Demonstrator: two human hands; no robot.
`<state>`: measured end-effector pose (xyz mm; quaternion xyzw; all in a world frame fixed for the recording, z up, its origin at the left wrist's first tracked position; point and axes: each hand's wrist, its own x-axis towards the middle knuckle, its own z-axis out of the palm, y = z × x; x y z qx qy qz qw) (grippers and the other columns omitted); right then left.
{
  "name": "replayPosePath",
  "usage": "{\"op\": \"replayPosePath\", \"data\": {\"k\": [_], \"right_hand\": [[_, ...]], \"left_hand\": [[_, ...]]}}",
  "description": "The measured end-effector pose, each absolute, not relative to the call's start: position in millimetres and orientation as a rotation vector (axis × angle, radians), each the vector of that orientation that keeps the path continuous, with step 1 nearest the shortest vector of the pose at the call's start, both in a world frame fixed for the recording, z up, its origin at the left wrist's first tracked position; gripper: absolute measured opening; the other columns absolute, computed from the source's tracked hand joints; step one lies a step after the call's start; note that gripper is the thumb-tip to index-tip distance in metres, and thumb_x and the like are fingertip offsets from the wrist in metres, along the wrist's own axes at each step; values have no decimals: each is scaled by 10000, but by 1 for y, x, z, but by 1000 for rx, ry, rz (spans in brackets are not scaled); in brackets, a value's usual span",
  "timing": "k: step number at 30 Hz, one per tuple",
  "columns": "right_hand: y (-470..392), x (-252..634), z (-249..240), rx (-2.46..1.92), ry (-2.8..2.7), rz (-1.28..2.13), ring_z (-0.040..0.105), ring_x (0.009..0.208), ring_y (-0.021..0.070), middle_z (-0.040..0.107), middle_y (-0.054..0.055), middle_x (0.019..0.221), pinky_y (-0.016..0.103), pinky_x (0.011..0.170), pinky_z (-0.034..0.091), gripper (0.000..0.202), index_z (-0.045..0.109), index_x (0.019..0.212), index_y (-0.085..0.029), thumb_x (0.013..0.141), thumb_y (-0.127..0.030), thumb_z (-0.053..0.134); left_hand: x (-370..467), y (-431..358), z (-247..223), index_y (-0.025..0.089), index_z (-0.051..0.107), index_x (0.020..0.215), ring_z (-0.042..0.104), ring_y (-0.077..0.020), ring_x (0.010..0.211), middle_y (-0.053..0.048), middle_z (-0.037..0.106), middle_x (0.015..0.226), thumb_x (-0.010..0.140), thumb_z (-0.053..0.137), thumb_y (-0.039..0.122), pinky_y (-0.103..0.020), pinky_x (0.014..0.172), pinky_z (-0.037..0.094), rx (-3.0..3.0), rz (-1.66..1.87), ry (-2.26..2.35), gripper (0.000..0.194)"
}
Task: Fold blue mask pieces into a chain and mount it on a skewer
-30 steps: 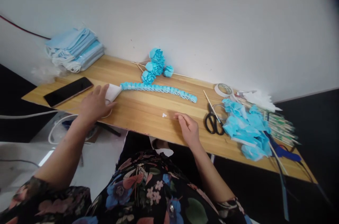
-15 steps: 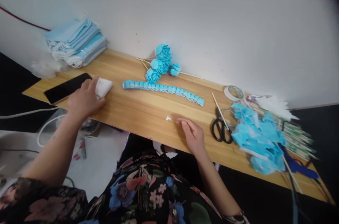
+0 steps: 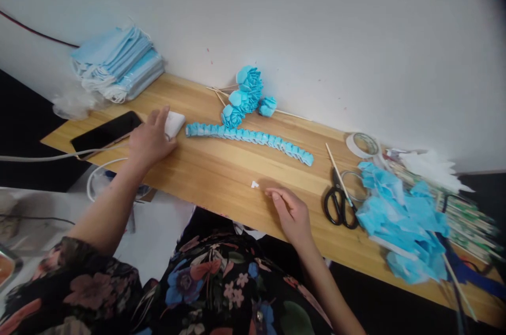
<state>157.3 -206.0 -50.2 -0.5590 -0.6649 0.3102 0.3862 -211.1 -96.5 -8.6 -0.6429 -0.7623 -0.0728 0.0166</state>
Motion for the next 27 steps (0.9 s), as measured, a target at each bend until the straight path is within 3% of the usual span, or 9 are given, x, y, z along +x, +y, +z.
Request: {"op": "replayPosePath", "data": {"k": [6, 11, 17, 20, 27], "right_hand": [[-207, 158, -50, -1420, -1701, 788, 738, 910, 250, 790, 43, 967, 420, 883, 587, 251, 758, 967, -293, 984, -394, 529], [-207, 157, -50, -1407, -1707, 783, 738, 918, 245, 790, 38, 972, 415, 887, 583, 242, 754, 974, -294, 988, -384, 530], [-208, 160, -46, -1362, -1817, 650, 736, 891, 230, 786, 46, 966, 396, 825, 593, 260, 746, 1009, -285, 1008, -349, 493], [-201, 179, -33, -1394, -2006, 445, 722, 975, 271, 779, 76, 1036, 456, 882, 574, 263, 738, 1119, -277, 998, -347, 515], [-116, 212, -7, -1466, -2191, 278, 625, 1219, 334, 690, 111, 1314, 542, 1055, 484, 421, 620, 1356, -236, 948, -340, 619]], "left_hand": [[-208, -102, -9, 175, 375, 1553, 481, -412, 1377, -184, 401, 1605, 879, 524, 347, -541, 1098, 397, -2117, -324, -2188, 711], [-187, -112, -1, 178, 570, 1399, 511, -303, 1375, -133, 572, 1478, 936, 465, 342, -487, 1172, 358, -2335, -700, -1915, 503], [-151, -136, -12, 225, 717, 1160, 659, -274, 1188, -90, 731, 1250, 934, 471, 355, -475, 1093, 480, -2525, -1024, -1875, 359], [-143, -153, -26, 240, 737, 1069, 716, -263, 1064, -79, 780, 1107, 926, 522, 394, -438, 1009, 544, -2613, -1196, -1922, 300], [-137, -176, -56, 198, 736, 1083, 751, -209, 863, -50, 801, 953, 928, 551, 423, -319, 835, 603, -2479, -1506, -2344, 330]]}}
